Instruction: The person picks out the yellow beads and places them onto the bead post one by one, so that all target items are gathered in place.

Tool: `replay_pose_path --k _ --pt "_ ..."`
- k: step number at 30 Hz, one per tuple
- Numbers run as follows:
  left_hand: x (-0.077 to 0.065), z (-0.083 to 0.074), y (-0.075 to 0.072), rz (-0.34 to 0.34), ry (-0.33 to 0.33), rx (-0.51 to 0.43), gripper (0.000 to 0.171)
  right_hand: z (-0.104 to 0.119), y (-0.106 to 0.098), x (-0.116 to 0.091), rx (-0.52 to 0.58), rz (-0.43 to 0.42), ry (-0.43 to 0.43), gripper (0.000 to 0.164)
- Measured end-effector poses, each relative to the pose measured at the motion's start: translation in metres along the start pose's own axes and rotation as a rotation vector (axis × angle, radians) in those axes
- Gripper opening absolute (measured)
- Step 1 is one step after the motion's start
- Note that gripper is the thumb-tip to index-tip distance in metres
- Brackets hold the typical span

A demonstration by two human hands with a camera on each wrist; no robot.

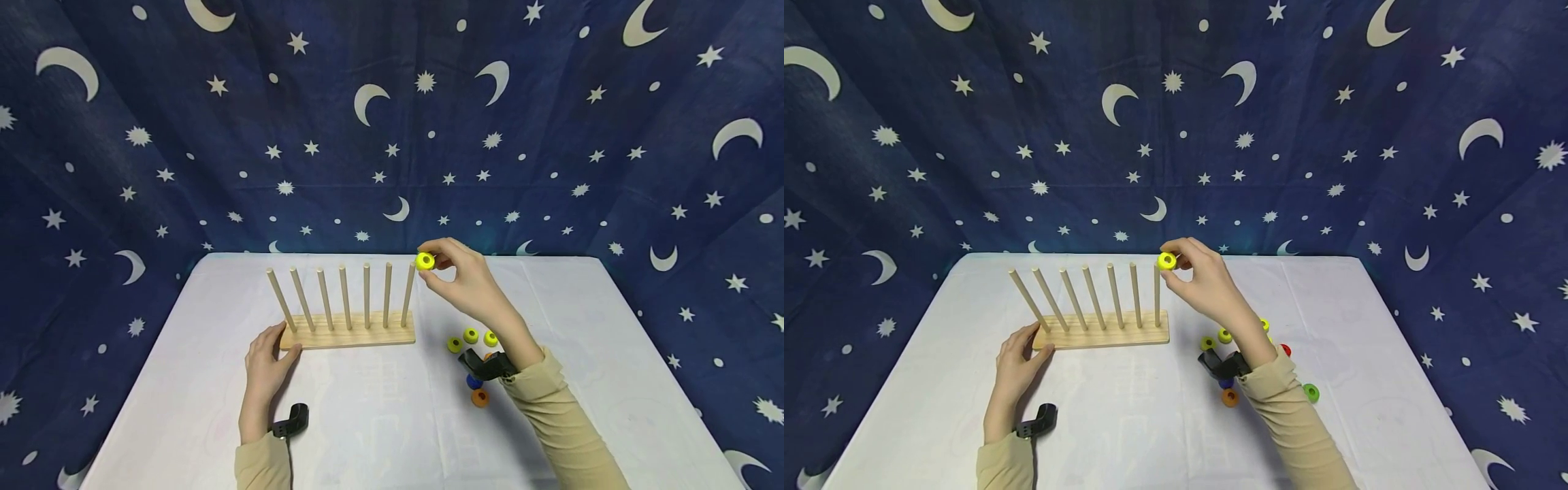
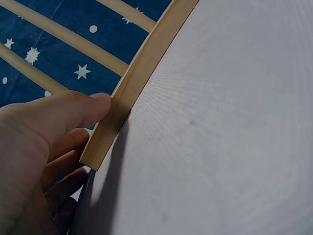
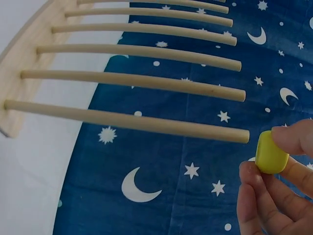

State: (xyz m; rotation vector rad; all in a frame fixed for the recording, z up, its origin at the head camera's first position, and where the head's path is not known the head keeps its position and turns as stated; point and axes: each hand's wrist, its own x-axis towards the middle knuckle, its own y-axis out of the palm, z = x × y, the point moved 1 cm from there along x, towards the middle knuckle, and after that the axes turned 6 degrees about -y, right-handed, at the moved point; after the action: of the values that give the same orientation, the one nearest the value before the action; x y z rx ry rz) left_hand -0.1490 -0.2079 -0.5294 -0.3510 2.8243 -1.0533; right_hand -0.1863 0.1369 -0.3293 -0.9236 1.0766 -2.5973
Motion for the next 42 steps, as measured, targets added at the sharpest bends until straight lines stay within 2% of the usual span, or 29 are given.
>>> replay_pose_path --k 15,26,33,42 --pt "0.0 0.001 0.001 -0.007 0.004 0.021 0.06 -0.002 0.012 0.009 0.042 0.031 0.011 0.032" --pt "-0.001 -0.002 0.001 -0.029 0.001 0.013 0.059 -0.007 0.018 0.008 0.048 0.056 0.043 0.032" --pt "0.0 -0.002 0.001 -0.016 -0.01 0.029 0.06 -0.009 0.02 0.006 0.057 0.063 0.069 0.031" --pt "-0.002 -0.001 0.001 -0.052 0.005 0.013 0.059 -0.011 0.024 0.005 0.053 0.061 0.077 0.031"
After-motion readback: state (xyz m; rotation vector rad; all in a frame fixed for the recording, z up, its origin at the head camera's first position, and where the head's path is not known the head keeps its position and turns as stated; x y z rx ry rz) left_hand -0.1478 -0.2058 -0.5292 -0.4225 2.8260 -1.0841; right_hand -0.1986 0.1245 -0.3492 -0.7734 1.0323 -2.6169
